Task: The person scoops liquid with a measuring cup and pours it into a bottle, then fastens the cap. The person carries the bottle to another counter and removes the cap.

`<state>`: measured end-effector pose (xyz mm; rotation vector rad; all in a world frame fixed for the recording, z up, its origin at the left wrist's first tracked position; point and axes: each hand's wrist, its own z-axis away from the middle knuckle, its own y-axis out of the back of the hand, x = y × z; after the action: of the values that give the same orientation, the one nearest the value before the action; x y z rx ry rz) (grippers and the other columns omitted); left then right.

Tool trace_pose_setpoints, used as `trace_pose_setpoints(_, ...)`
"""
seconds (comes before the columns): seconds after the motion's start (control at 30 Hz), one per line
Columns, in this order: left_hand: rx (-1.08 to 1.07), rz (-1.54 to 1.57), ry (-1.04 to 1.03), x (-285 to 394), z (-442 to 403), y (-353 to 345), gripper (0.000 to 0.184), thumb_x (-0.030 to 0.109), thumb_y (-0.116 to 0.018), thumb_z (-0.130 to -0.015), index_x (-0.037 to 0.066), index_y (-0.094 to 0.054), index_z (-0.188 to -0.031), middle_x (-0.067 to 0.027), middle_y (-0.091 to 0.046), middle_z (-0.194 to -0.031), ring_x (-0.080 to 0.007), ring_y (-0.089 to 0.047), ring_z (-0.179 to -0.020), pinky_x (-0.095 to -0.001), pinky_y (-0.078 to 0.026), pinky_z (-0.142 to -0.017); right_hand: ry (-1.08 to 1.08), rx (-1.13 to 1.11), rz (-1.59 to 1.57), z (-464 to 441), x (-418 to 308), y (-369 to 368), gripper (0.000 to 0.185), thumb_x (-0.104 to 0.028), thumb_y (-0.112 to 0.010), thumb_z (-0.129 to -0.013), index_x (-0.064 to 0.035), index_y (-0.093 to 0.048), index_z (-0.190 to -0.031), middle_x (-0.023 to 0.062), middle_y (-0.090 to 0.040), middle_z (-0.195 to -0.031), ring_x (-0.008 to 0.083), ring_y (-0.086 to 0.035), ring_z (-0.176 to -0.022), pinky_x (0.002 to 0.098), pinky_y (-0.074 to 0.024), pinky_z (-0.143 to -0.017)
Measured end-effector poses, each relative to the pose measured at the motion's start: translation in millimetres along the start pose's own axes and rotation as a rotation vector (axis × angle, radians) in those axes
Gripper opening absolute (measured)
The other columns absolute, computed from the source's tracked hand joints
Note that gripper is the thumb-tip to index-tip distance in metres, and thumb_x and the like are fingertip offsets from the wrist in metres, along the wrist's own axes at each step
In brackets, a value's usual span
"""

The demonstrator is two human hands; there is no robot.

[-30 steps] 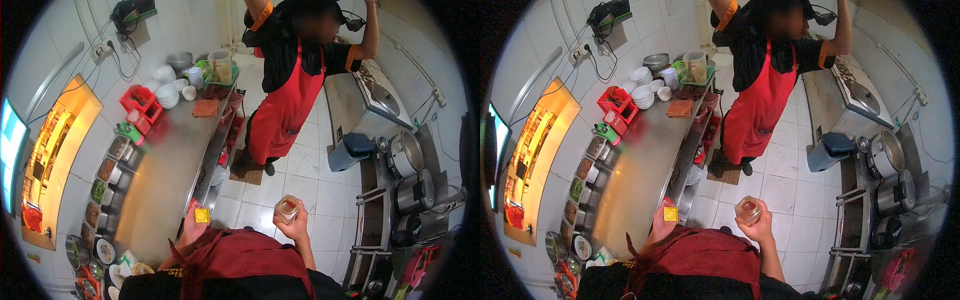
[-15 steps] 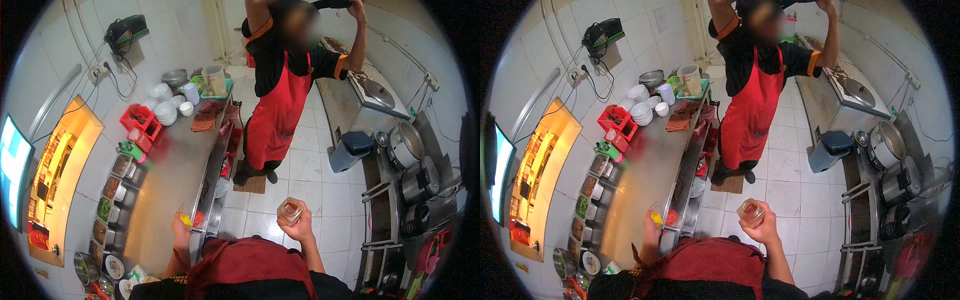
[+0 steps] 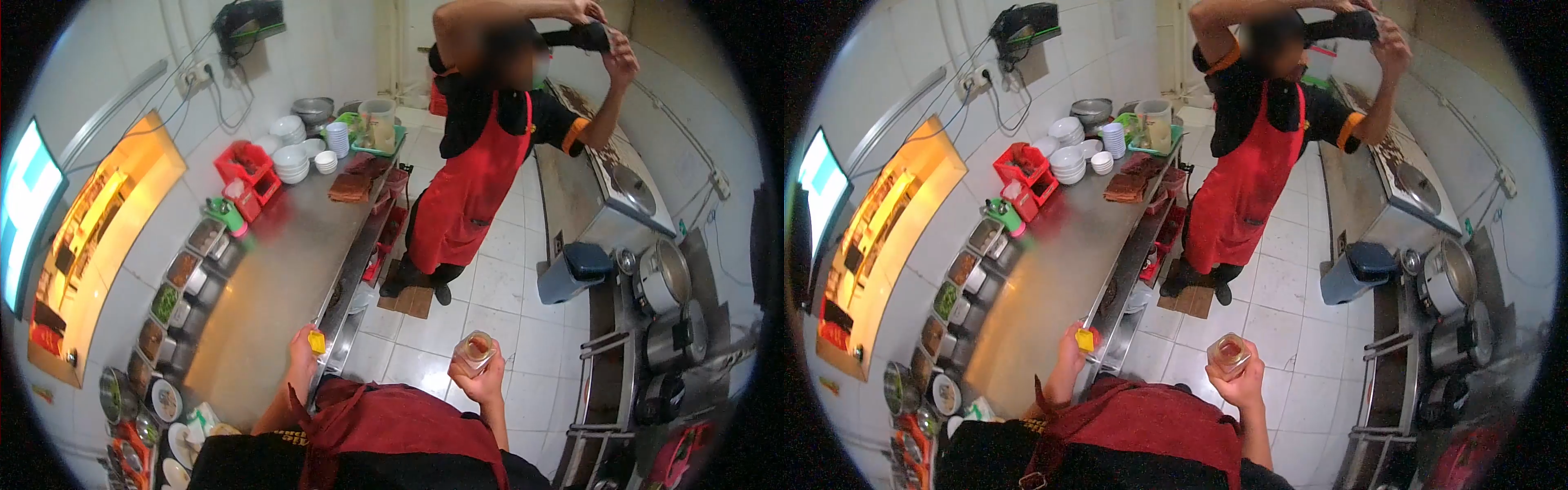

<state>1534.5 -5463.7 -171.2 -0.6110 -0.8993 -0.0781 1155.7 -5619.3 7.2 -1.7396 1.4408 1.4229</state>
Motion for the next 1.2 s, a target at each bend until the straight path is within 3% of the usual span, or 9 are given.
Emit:
trace_pose_setpoints(0.17,0.182,-0.329,-0.103,20.7,20.4,-14.1,0.015,0.02,-0.062,-0.09,0.006,-0.063,-0.093,-0.0054,-0.062,-0.071,-0.0166,-0.061,-0.063,-0.0316,-0.05,-0.057,0.098,-0.065,0.079,-11.2,-10.3,3.0,0.066,-0.017,-0.084,-0.065,0.0,-0.054,-0.12,0.0092,-0.066,-0.099,0.0183,-0.066,-0.087,0.0317,-0.054,-0.08)
trace_pose_setpoints(0.3,0.156,-0.236,-0.14,8.6,-22.3,37.6,0.018,0.023,-0.061,-0.091,0.006,-0.064,-0.086,-0.0041,-0.061,-0.069,-0.0152,-0.058,-0.059,-0.0325,-0.047,-0.056,0.275,-0.104,0.049,-34.7,-23.3,1.0,0.069,-0.018,-0.087,-0.063,-0.0004,-0.054,-0.121,0.0121,-0.068,-0.099,0.0225,-0.069,-0.086,0.0333,-0.055,-0.079)
trace_pose_setpoints(0.4,0.26,-0.528,-0.287,5.9,-36.3,62.9,0.027,0.025,-0.06,-0.091,0.003,-0.064,-0.076,-0.0053,-0.059,-0.065,-0.0153,-0.056,-0.058,-0.0355,-0.046,-0.055,0.427,-0.113,-0.003,-58.5,-65.0,-4.5,0.068,-0.017,-0.087,-0.063,0.0014,-0.055,-0.119,0.0149,-0.067,-0.101,0.0241,-0.068,-0.092,0.0335,-0.0542,-0.081)
trace_pose_setpoints(0.53,0.452,-0.994,-0.487,1.8,-45.6,85.1,0.031,0.025,-0.06,-0.087,-0.002,-0.064,-0.072,-0.0166,-0.061,-0.063,-0.0304,-0.061,-0.061,-0.0431,-0.049,-0.062,0.601,-0.216,-0.148,-82.8,-109.8,-13.4,0.076,-0.017,-0.089,-0.059,0.0048,-0.055,-0.123,0.019,-0.065,-0.107,0.027,-0.066,-0.1,0.0357,-0.0521,-0.088)
trace_pose_setpoints(0.57,0.505,-1.131,-0.582,4.6,-38.2,82.5,0.031,0.025,-0.06,-0.086,-0.002,-0.065,-0.072,-0.0207,-0.061,-0.064,-0.0366,-0.062,-0.062,-0.0457,-0.05,-0.064,0.684,-0.244,-0.161,-91.4,-122.4,-14.3,0.075,-0.027,-0.086,-0.068,0.0062,-0.053,-0.127,0.0209,-0.065,-0.109,0.0316,-0.066,-0.101,0.0431,-0.05,-0.094)
trace_pose_setpoints(0.67,0.428,-1.308,-0.564,17.9,-10.9,70.1,0.029,0.027,-0.059,-0.085,0.001,-0.068,-0.076,-0.0231,-0.065,-0.075,-0.0427,-0.062,-0.073,-0.0488,-0.051,-0.071,0.806,-0.199,-0.159,-107.1,-156.9,-21.3,0.07,-0.027,-0.088,-0.061,0.0016,-0.059,-0.118,0.0156,-0.07,-0.106,0.0302,-0.07,-0.092,0.0431,-0.0546,-0.09)
trace_pose_setpoints(0.77,0.29,-1.422,-0.74,11.7,1.3,79.6,0.026,0.026,-0.06,-0.085,0.003,-0.068,-0.078,-0.0216,-0.065,-0.083,-0.0415,-0.063,-0.081,-0.0496,-0.051,-0.076,0.913,-0.202,-0.196,-118.2,-198.7,-26.3,0.067,-0.027,-0.086,-0.065,0.0039,-0.058,-0.118,0.0169,-0.07,-0.102,0.0313,-0.071,-0.093,0.0484,-0.0534,-0.091)
trace_pose_setpoints(0.9,0.288,-1.474,-0.659,11.2,13.5,75.5,0.022,0.024,-0.062,-0.083,0.004,-0.068,-0.079,-0.021,-0.065,-0.089,-0.0406,-0.062,-0.086,-0.0502,-0.051,-0.079,1.028,-0.193,-0.257,-129.3,-229.8,-28.5,0.05,-0.019,-0.076,-0.077,0.0026,-0.057,-0.118,0.0178,-0.07,-0.097,0.0322,-0.07,-0.091,0.0516,-0.0532,-0.09)
trace_pose_setpoints(1.2,0.334,-1.443,-0.712,14.3,18.6,78.2,0.027,0.026,-0.064,-0.078,0.0,-0.066,-0.073,-0.0214,-0.063,-0.073,-0.0397,-0.062,-0.068,-0.0491,-0.05,-0.065,1.189,-0.172,-0.156,-144.2,-274.7,-17.1,0.041,-0.01,-0.068,-0.081,-0.0054,-0.056,-0.12,0.0161,-0.07,-0.099,0.0314,-0.07,-0.09,0.0519,-0.0533,-0.09)
